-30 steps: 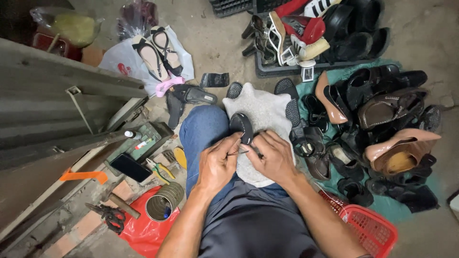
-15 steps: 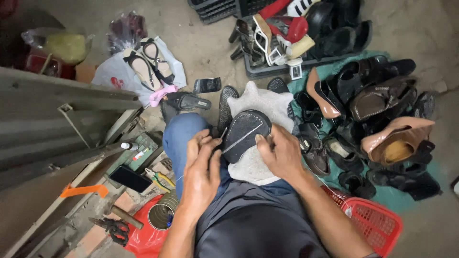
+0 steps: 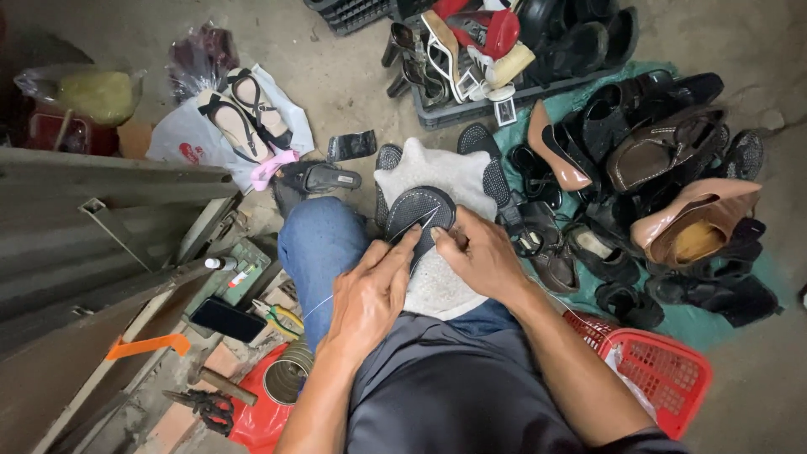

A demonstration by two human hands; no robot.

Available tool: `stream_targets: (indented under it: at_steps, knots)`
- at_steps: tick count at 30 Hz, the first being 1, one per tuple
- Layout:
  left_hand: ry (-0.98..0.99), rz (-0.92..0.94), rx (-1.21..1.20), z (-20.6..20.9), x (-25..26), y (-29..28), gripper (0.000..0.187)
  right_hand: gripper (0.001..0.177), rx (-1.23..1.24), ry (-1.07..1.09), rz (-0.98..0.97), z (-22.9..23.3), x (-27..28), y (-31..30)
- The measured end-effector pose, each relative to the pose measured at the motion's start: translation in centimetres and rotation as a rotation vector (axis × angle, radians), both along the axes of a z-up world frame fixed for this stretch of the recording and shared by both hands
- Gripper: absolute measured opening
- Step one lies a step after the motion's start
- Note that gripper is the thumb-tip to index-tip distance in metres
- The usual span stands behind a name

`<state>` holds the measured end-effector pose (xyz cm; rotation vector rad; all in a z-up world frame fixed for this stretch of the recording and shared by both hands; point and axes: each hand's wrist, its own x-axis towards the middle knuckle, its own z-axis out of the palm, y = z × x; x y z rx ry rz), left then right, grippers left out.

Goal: Hand-stitching a shoe sole to the upper part of a shoe using a needle and thread.

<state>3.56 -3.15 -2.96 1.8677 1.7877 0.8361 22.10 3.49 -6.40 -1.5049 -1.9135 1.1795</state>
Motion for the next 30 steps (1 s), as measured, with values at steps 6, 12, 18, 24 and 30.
stream_targets:
  at_steps: [6, 12, 18, 24, 30]
  knots:
    - [0.040, -0.002, 0.028, -0.7, 0.4, 0.5, 0.032, 0.031, 0.014, -0.013, -0.001, -0.4, 0.2, 0.0]
    - [0.029, -0.017, 0.018, 0.0, 0.3, 0.4, 0.032, 0.028, 0.011, 0.015, -0.020, 0.3, -0.1, 0.0]
    - [0.028, -0.027, 0.001, 0.0, 0.2, 0.4, 0.033, 0.029, 0.039, 0.003, -0.015, -0.3, 0.0, -0.1]
    - [0.049, -0.053, -0.029, 0.6, -0.5, 0.7, 0.035, 0.029, 0.060, -0.026, -0.018, -1.4, 0.1, -0.1]
    - [0.093, -0.068, -0.048, 1.6, -1.0, 1.1, 0.036, 0.032, 0.092, -0.047, -0.010, -1.0, -0.2, 0.1]
